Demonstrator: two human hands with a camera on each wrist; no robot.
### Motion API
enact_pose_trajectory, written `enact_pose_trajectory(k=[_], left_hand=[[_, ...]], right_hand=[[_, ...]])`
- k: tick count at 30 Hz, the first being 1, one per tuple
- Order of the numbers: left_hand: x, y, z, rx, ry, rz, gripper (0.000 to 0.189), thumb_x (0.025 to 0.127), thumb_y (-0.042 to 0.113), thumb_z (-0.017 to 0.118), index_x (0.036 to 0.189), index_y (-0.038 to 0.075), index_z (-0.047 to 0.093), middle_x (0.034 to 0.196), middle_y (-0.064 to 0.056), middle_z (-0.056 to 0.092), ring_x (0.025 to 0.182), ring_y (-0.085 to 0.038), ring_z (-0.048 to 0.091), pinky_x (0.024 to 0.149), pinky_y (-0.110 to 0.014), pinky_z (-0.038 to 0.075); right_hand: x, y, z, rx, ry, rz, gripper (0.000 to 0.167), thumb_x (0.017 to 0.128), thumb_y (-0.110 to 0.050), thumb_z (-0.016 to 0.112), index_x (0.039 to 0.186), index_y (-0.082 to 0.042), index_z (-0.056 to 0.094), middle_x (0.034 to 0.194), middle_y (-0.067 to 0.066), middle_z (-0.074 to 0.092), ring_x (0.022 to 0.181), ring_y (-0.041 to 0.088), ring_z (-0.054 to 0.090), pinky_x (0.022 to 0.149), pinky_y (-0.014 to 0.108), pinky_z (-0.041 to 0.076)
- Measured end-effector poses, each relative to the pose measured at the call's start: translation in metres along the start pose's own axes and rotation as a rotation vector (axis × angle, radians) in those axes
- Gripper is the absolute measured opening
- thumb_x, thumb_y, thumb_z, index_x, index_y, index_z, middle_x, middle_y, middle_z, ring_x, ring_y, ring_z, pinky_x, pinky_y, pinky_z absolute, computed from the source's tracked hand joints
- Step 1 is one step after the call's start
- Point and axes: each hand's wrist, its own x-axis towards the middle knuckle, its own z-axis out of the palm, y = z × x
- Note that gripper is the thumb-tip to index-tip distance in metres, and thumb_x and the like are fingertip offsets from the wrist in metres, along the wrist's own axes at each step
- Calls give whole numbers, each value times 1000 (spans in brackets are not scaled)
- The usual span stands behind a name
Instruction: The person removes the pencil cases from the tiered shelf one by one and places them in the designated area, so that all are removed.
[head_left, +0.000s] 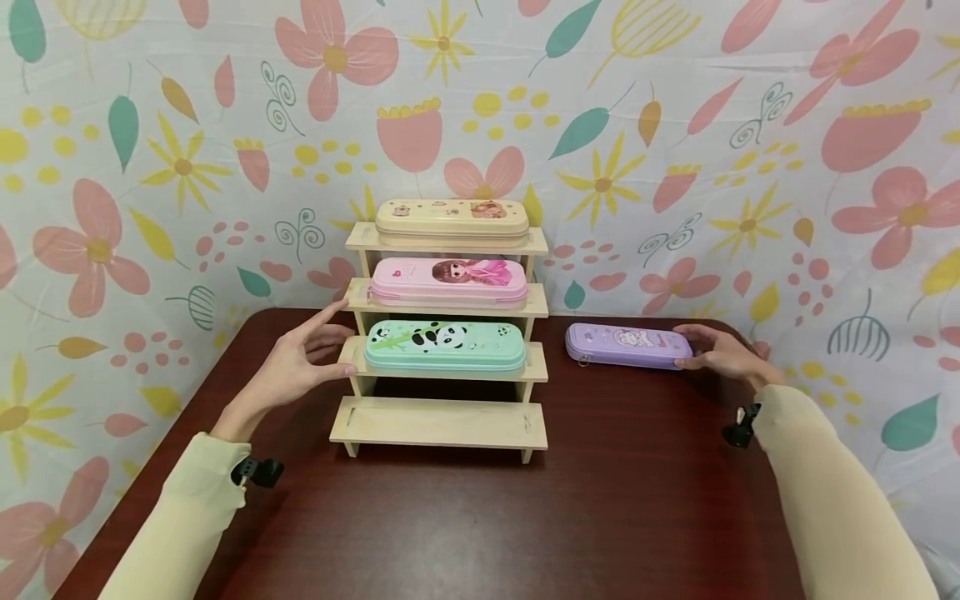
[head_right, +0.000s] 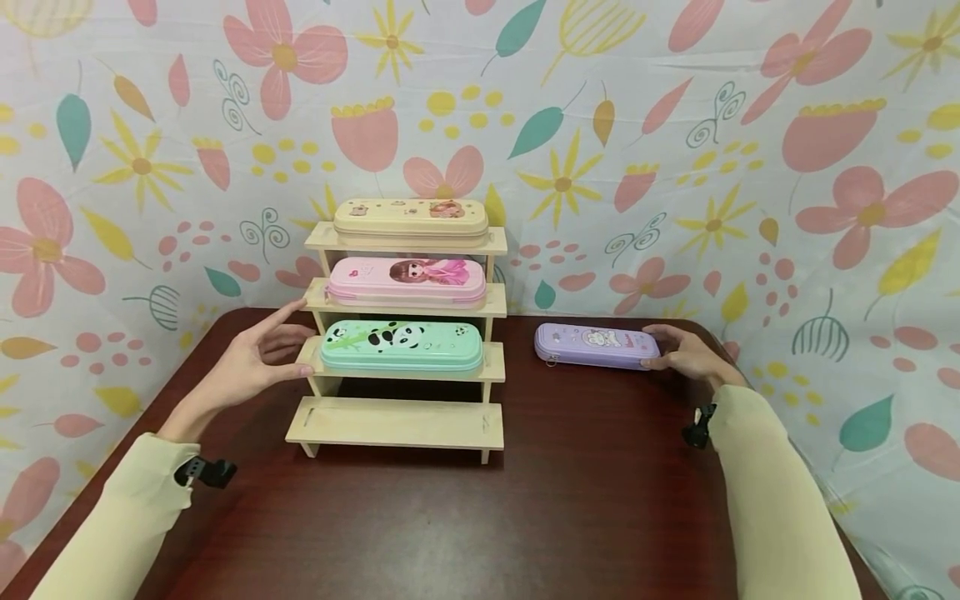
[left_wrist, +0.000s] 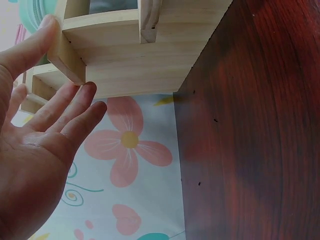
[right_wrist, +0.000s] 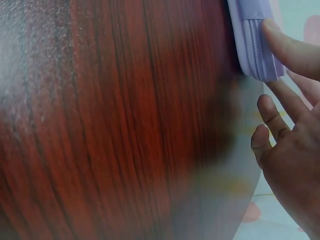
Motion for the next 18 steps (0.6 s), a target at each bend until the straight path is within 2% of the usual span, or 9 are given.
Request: enact_pose_trajectory(k=[5, 11, 13, 18], left_hand=[[1, 1, 0, -8, 1, -5, 99, 87, 5, 89, 167, 24, 34, 135, -20, 64, 129, -38, 61, 108, -52, 48], [1, 1, -1, 0, -2, -8, 99, 87, 6, 88, 168, 23, 33, 136, -20, 64, 129, -38, 61, 108, -56, 47], [1, 1, -1, 5, -1, -4, 99, 87, 6, 88, 168, 22, 33, 136, -20, 64, 128, -38, 61, 108, -57, 47], [1, 0, 0, -1, -5, -4, 98, 88, 7, 88, 168, 23, 33, 136, -19, 64, 128, -37, 61, 108, -58, 47]], right_hand=[[2, 4, 3, -11, 15, -1, 74, 95, -9, 80, 152, 14, 41, 148, 39, 47, 114, 23, 58, 80, 14, 49], [7, 9, 6, -16, 40, 9, 75, 97, -13, 79, 155, 12, 40, 141, 36, 55, 109, 10, 59, 81, 13, 49], [7, 9, 6, -24, 42, 18, 75, 98, -16, 79, 157, 10, 40, 141, 35, 56, 111, 13, 59, 81, 12, 48], [6, 7, 3, -54, 19, 43, 78, 99, -21, 78, 160, 6, 36, 145, 36, 52, 122, 34, 55, 82, 12, 46]])
